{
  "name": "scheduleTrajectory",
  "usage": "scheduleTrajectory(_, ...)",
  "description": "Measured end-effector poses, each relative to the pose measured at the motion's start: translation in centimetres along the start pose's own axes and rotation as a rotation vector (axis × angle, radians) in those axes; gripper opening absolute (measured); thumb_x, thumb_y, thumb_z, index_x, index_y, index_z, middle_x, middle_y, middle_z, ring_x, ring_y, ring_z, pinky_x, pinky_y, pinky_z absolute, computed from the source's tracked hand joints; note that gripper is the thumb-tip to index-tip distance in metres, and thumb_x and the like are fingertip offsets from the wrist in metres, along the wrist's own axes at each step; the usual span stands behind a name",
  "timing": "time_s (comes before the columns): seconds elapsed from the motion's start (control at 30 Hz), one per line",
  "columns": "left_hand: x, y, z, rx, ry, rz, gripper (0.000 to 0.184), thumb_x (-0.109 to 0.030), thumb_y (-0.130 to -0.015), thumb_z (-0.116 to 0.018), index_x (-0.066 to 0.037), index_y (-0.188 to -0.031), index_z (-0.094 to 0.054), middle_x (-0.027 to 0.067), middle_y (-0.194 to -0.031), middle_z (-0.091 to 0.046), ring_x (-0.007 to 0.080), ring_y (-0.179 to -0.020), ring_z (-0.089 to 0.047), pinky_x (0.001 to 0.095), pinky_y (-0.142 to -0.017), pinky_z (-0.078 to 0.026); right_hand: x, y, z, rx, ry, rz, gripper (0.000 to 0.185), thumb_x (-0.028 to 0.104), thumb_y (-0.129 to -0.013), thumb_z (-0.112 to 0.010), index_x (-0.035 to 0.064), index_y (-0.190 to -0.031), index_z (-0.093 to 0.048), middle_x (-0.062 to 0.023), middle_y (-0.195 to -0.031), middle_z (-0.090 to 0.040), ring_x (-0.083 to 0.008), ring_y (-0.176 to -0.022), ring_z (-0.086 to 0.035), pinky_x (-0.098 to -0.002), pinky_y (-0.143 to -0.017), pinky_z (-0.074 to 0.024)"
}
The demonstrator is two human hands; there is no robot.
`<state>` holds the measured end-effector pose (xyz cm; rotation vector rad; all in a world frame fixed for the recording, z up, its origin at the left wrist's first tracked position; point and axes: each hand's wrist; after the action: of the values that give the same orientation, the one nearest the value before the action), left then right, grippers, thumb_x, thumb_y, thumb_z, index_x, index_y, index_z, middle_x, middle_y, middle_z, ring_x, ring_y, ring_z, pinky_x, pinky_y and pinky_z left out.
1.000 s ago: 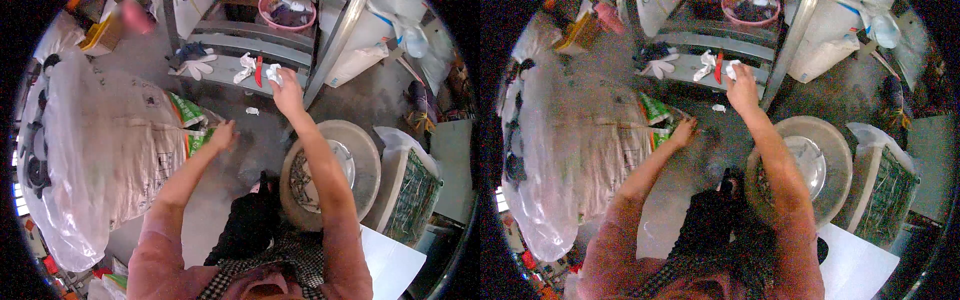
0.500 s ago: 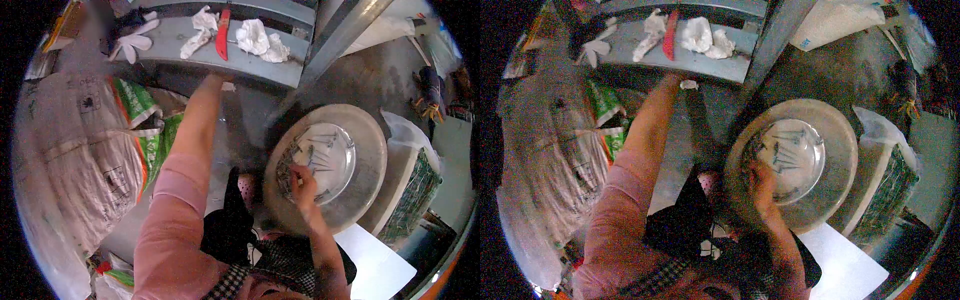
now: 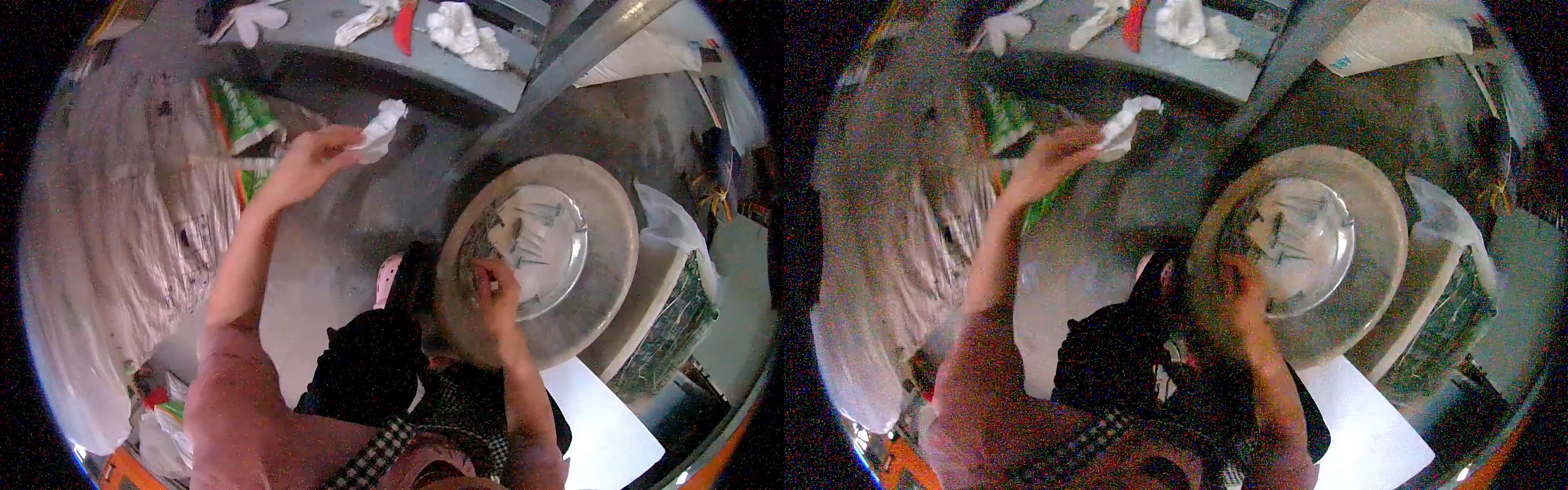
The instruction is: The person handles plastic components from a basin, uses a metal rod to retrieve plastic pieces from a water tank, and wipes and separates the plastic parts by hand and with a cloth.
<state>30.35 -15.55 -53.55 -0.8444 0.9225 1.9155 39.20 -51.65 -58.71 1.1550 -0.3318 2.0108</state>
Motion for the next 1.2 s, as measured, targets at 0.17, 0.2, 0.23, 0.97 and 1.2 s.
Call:
scheduleTrajectory(0.17,-7.2,5.1,5.6,-0.727,-0.229,-0.450,0.022,-0.010,-0.082,-0.062,-0.003,-0.102,-0.063,0.0122,-0.103,-0.061,0.0218,-0.095,-0.058,0.0303,-0.082,-0.044,1.1,3.9,2.5,0.184,-0.147,-0.361,0.021,-0.005,-0.075,-0.053,0.0022,-0.094,-0.058,-0.0109,-0.092,-0.059,-0.0236,-0.080,-0.057,-0.0324,-0.071,-0.0469)
scheduleTrajectory(0.2,-6.7,4.0,6.7,-0.816,-0.427,-0.471,0.022,-0.007,-0.076,-0.063,-0.005,-0.098,-0.062,0.0121,-0.095,-0.060,0.0273,-0.088,-0.057,0.0322,-0.077,-0.044,2.0,4.0,2.9,0.205,-0.128,-0.295,0.022,-0.006,-0.074,-0.053,0.0019,-0.094,-0.058,-0.0114,-0.090,-0.059,-0.0242,-0.079,-0.057,-0.0320,-0.070,-0.0467)
scheduleTrajectory(0.23,-7.0,2.9,6.8,-0.875,-0.625,-0.108,0.017,-0.018,-0.088,-0.054,-0.005,-0.097,-0.062,0.0097,-0.098,-0.063,0.0228,-0.090,-0.059,0.0301,-0.079,-0.045,2.6,4.3,3.2,0.218,-0.109,-0.233,0.023,-0.007,-0.074,-0.053,0.0017,-0.094,-0.057,-0.0120,-0.088,-0.059,-0.0249,-0.077,-0.057,-0.0316,-0.069,-0.0465)
scheduleTrajectory(0.97,12.1,-22.8,-13.1,0.164,-0.849,-0.013,0.047,-0.003,-0.071,-0.055,-0.008,-0.117,-0.048,0.0156,-0.124,-0.045,0.0347,-0.119,-0.039,0.0455,-0.093,-0.039,-0.7,7.1,8.5,0.326,0.332,-0.143,0.016,-0.003,-0.079,-0.054,-0.0007,-0.094,-0.059,-0.0123,-0.088,-0.059,-0.0221,-0.081,-0.059,-0.0318,-0.068,-0.0464)
scheduleTrajectory(1.2,14.4,-31.8,-13.6,0.089,-0.867,0.112,0.045,-0.005,-0.073,-0.054,-0.006,-0.117,-0.048,0.0159,-0.125,-0.044,0.0350,-0.119,-0.039,0.0454,-0.094,-0.038,-4.7,9.0,7.7,0.294,0.088,-0.406,0.023,-0.009,-0.077,-0.052,0.0010,-0.098,-0.057,-0.0032,-0.101,-0.056,-0.0152,-0.091,-0.055,-0.0259,-0.072,-0.0452)
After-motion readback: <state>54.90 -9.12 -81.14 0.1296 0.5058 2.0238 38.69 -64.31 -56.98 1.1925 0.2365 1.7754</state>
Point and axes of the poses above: each hand's wrist, its own y-axis away from the middle knuckle, its own z-axis out of the back of the hand, x = y × z
